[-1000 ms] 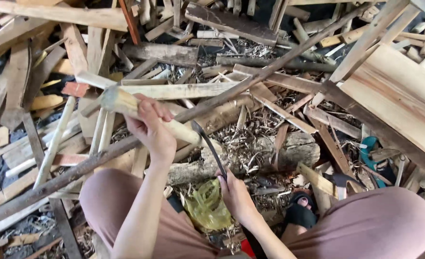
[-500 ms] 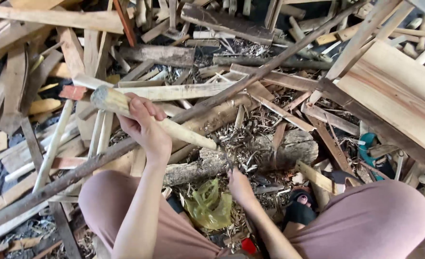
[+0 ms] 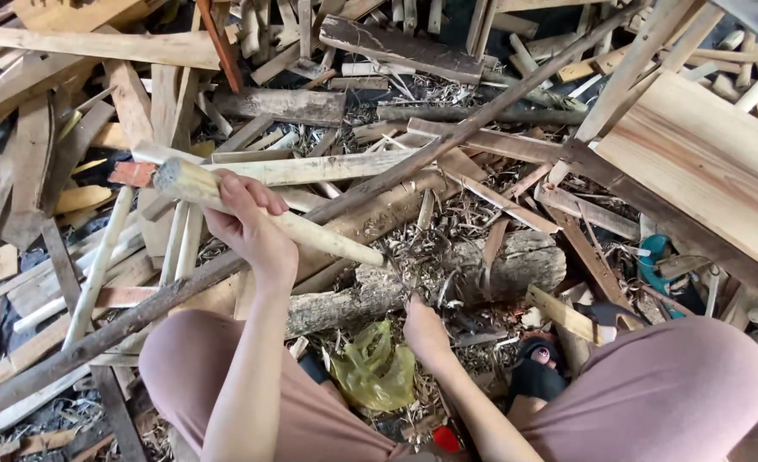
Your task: Carving and shaving a wooden stick using a hand knife
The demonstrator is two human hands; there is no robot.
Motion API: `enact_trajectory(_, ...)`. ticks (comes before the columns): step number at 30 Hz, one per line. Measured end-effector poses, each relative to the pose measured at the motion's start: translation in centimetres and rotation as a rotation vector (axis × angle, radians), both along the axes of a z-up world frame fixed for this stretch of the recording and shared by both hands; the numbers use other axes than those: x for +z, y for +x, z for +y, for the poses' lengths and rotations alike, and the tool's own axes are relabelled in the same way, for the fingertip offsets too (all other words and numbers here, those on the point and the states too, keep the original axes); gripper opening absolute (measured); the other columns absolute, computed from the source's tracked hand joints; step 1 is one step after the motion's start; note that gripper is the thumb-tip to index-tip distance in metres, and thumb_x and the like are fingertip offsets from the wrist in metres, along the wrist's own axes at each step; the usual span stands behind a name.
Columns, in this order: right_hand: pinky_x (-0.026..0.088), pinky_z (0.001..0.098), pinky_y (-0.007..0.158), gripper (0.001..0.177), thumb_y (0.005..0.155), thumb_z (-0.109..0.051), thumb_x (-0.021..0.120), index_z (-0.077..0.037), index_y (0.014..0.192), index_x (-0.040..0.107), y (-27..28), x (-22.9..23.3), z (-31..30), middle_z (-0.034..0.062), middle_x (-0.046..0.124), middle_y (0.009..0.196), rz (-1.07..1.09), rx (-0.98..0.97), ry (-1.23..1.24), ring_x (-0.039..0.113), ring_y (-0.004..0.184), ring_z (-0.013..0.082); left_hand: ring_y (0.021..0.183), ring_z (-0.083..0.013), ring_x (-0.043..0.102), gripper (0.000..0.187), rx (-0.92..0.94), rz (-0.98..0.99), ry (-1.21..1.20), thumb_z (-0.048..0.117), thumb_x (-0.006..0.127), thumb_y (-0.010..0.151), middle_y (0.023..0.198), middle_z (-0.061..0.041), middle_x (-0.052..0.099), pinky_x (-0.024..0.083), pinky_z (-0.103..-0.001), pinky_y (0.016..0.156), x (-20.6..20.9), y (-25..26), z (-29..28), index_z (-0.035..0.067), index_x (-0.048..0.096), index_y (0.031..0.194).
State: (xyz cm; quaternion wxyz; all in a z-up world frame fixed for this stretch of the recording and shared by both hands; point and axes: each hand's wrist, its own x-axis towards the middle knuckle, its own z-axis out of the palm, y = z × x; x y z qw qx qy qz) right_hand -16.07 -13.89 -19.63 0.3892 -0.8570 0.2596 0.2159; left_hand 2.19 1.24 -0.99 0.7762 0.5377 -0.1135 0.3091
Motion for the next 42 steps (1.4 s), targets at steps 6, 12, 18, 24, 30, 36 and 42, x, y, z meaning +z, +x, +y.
enact_trajectory(6,0.054,0.0616,0.091,0.041,0.104,-0.025,0.04,0.005,0.123,0.061,-0.6,-1.6,0.1,0.0353,0.07,0.107,-0.06,-0.033,0.13,0.067,0.109,0.0512,0.037,-0.0103,0.041,0.04,-0.067,0.056,-0.042,0.046,0.044,0.109,0.055,0.003,0.036,0.045,-0.025,0.041,0.2,-0.1,1.1,0.014,0.046,0.085)
enact_trajectory(12,0.056,0.057,0.092,0.041,0.107,-0.029,0.035,-0.002,0.13,0.055,-0.2,12.0,3.1,0.031,0.072,0.107,0.123,0.102,0.07,0.07,0.11,0.0446,0.038,-0.0102,0.041,0.043,0.147,0.177,-0.07,0.04,0.049,0.109,0.051,0.003,0.035,0.047,-0.026,0.042,2.7,-1.4,0.4,0.014,0.042,0.076)
enact_trajectory(18,0.059,0.0542,0.087,0.035,0.105,-0.022,0.04,0.003,0.119,0.059,0.5,-7.9,-0.3,0.0303,0.072,0.102,0.047,0.016,0.001,0.072,0.103,0.0447,0.043,-0.0074,0.048,0.037,0.241,0.204,-0.064,0.036,0.051,0.108,0.056,0.005,0.041,0.05,-0.022,0.045,5.4,-2.4,-0.7,0.014,0.048,0.079)
enact_trajectory(24,0.055,0.0624,0.092,0.043,0.107,-0.025,0.037,0.008,0.126,0.057,0.1,5.6,2.0,0.037,0.069,0.109,-0.012,0.019,0.131,0.067,0.111,0.0512,0.049,-0.006,0.051,0.023,0.363,0.196,0.017,0.03,0.055,0.11,0.066,0.002,0.049,0.055,-0.02,0.05,2.9,-0.6,-0.2,0.008,0.048,0.104)
enact_trajectory(30,0.053,0.0632,0.093,0.04,0.106,-0.02,0.036,0.009,0.127,0.056,0.1,-1.8,0.5,0.0377,0.07,0.104,-0.047,0.024,0.092,0.069,0.107,0.0514,0.052,-0.0078,0.056,0.031,0.464,0.132,0.151,0.026,0.056,0.111,0.075,-0.001,0.055,0.057,-0.022,0.052,1.8,-0.5,-0.1,-0.002,0.048,0.122)
enact_trajectory(36,0.058,0.0538,0.08,0.038,0.104,-0.023,0.04,-0.002,0.103,0.072,0.5,0.6,1.3,0.029,0.075,0.091,-0.075,-0.056,0.108,0.074,0.096,0.0447,0.054,-0.0074,0.058,0.037,0.489,0.162,0.162,0.023,0.055,0.112,0.08,-0.003,0.058,0.059,-0.021,0.056,0.7,1.0,0.3,-0.004,0.044,0.134)
enact_trajectory(42,0.061,0.0548,0.082,0.033,0.106,-0.018,0.04,0.0,0.128,0.056,1.4,3.1,1.3,0.0305,0.073,0.099,-0.026,0.14,-0.011,0.074,0.097,0.0441,0.058,-0.0039,0.057,0.04,0.437,0.229,0.117,0.028,0.054,0.113,0.081,0.004,0.053,0.058,-0.018,0.058,3.5,-1.1,-0.3,-0.002,0.041,0.137)
